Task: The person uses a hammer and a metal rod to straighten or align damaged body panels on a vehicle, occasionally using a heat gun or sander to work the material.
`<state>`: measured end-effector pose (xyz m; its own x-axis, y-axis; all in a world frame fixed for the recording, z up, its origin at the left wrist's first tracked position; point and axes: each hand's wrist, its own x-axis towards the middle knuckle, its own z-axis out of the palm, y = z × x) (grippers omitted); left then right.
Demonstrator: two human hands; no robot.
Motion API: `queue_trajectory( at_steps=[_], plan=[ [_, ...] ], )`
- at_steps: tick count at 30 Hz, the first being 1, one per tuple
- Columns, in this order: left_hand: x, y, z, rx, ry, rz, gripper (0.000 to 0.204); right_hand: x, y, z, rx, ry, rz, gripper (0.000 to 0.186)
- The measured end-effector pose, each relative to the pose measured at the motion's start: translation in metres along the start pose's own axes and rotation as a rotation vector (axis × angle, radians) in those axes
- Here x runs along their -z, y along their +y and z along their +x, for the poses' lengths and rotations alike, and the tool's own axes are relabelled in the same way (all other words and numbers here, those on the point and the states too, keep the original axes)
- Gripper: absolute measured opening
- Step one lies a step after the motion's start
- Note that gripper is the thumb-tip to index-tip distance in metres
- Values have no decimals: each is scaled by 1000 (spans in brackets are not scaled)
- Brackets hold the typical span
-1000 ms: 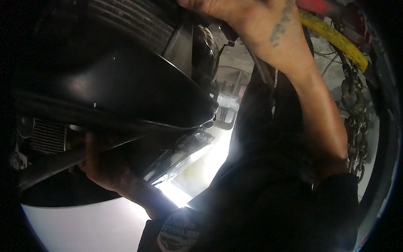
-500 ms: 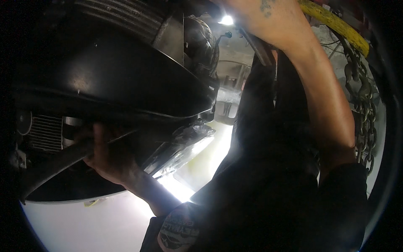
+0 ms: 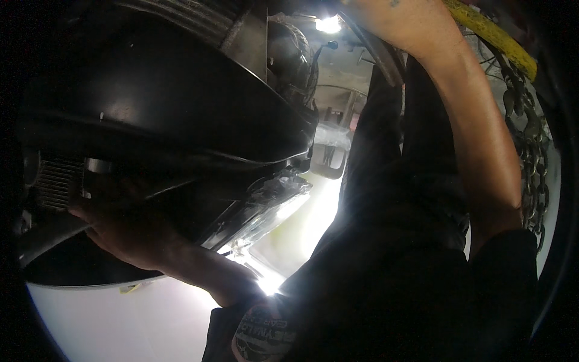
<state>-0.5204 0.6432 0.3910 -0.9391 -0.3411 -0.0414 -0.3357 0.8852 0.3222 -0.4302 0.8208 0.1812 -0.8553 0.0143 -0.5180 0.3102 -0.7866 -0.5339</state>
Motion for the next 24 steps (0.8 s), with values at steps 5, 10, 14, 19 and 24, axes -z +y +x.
queue_trajectory(
  at_steps=[5, 10, 14, 19, 24],
  plan=[
    [-15, 18, 11, -193, 169, 150, 43, 10, 9, 9, 142, -120, -86, 40],
    [-3, 37, 79, -1219, 122, 1259, 41, -33, 1, 5, 146, 230, -257, 38],
    [-13, 64, 93, -991, 173, 1444, 34, -1, 9, 7, 150, 0, -109, 37],
    [-9, 64, 78, -622, -10, 680, 44, 26, 13, 8, 108, -69, -230, 38],
    [10, 31, 82, -1031, 218, 1215, 52, -2, 2, 0, 89, 75, -144, 42]
  ],
)
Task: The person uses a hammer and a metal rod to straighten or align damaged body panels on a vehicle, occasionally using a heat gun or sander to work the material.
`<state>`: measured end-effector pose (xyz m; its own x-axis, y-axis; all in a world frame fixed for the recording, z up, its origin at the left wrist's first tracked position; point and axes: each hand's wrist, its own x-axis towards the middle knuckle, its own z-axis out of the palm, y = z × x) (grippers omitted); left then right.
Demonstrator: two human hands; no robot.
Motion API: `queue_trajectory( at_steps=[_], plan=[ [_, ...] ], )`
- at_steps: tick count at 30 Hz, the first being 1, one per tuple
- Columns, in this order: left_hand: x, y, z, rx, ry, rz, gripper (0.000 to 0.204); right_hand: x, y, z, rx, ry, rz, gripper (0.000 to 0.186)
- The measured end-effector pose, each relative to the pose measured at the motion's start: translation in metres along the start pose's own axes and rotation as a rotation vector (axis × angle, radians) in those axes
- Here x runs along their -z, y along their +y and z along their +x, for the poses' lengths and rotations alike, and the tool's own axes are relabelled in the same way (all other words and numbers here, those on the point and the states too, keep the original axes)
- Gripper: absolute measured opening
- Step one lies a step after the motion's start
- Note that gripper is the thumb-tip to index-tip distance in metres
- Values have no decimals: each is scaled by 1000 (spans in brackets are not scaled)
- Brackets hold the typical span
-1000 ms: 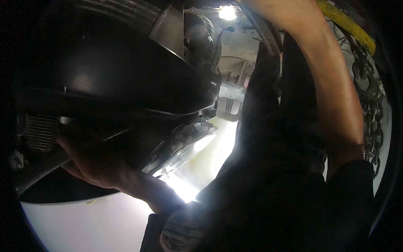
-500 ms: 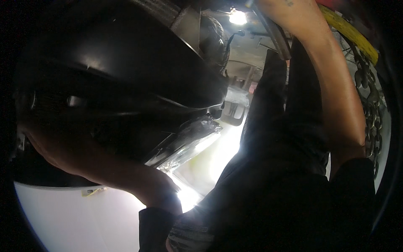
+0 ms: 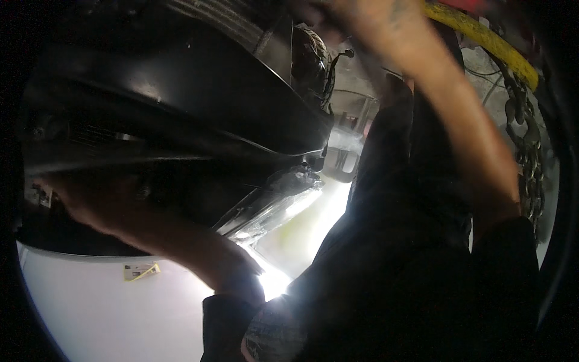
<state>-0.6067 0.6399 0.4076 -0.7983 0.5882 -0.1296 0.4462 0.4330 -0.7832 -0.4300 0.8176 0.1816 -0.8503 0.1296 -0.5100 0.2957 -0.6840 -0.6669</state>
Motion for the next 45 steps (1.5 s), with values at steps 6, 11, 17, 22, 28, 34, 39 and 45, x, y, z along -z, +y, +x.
queue_trajectory(
  at_steps=[6, 11, 17, 22, 28, 34, 39, 45],
  plan=[
    [19, 60, 12, 204, -8, -646, 67, -63, -7, -14, 133, -17, 260, 31],
    [31, 51, 21, 507, -50, -830, 47, -44, -24, -7, 145, -60, 193, 35],
    [35, 9, 67, 478, -2, -564, 51, -22, -8, -6, -58, -217, 543, 45],
    [8, 41, 100, 672, -7, -891, 57, -15, 11, -9, -92, -196, 579, 49],
    [-20, -7, 139, 196, -54, -535, 51, -4, 5, -7, -99, -214, 415, 49],
    [-2, 19, 117, 617, -106, -1161, 58, -5, -9, -4, -262, -156, 531, 48],
    [2, 30, 102, 681, -26, -1112, 54, -9, 3, -3, -142, -130, 554, 50],
    [-1, -7, 102, 502, -76, -1259, 51, -1, -2, 5, -161, -201, 508, 46]
  ],
)
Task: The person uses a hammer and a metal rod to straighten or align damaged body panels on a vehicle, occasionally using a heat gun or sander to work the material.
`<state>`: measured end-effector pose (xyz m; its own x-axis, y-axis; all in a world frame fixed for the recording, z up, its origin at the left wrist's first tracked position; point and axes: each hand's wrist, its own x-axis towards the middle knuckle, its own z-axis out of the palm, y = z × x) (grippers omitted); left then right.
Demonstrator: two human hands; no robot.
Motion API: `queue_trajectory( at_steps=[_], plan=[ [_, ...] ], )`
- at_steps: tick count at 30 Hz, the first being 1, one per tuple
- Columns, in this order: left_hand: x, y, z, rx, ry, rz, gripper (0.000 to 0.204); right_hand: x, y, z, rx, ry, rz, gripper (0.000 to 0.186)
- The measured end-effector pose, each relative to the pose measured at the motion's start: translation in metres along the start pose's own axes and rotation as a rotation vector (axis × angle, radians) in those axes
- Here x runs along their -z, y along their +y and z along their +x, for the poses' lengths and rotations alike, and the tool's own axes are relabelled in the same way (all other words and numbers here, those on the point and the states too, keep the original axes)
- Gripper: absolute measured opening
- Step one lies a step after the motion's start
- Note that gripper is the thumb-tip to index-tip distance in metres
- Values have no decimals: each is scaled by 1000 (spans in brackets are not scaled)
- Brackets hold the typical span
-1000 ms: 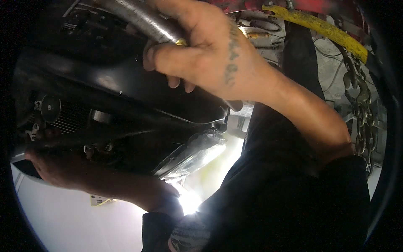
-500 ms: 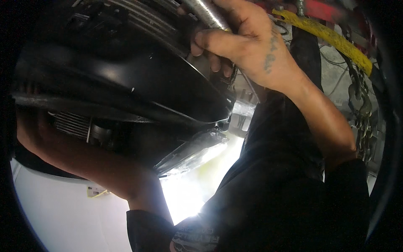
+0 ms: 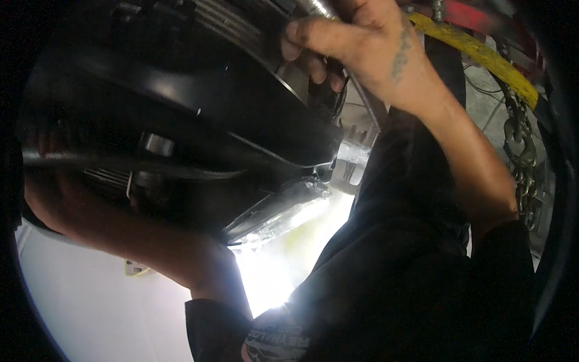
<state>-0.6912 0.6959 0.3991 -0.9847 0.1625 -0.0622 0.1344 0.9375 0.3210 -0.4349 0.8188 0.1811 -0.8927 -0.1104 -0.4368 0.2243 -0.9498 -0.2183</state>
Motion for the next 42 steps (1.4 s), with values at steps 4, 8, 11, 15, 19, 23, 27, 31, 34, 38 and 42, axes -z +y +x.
queue_trajectory(
  at_steps=[4, 8, 11, 15, 19, 23, 27, 31, 34, 38, 42],
  plan=[
    [4, 2, 9, -52, -21, -50, 53, -2, 0, -5, 74, -27, -59, 50],
    [-26, 3, -40, 125, 160, 126, 56, -4, 0, -9, 45, -7, -8, 51],
    [-26, -14, -60, 52, 17, 491, 67, -2, 6, -10, 72, -1, -2, 49],
    [-38, -10, -90, 390, 264, 77, 69, 3, 15, -8, 73, -81, 1, 45],
    [-24, -4, -94, 286, 144, 316, 43, 10, 30, -5, 176, -61, -56, 40],
    [-13, -18, -89, -65, 64, 715, 36, 8, 22, -9, 146, -71, -79, 38],
    [-28, -18, -100, 240, 106, 351, 60, 10, 23, -4, 220, -133, -239, 38],
    [-53, -1, -112, 310, 175, 255, 74, 12, 12, -4, 151, -124, -219, 41],
    [-16, -22, -89, 294, 75, -96, 64, 17, 11, -1, 156, -100, -177, 44],
    [-23, -23, -95, 134, 174, 134, 77, 23, 13, 3, 269, -155, -340, 48],
    [-24, -25, -97, 162, 226, 132, 73, 12, 3, -3, 150, -57, -193, 47]
  ],
)
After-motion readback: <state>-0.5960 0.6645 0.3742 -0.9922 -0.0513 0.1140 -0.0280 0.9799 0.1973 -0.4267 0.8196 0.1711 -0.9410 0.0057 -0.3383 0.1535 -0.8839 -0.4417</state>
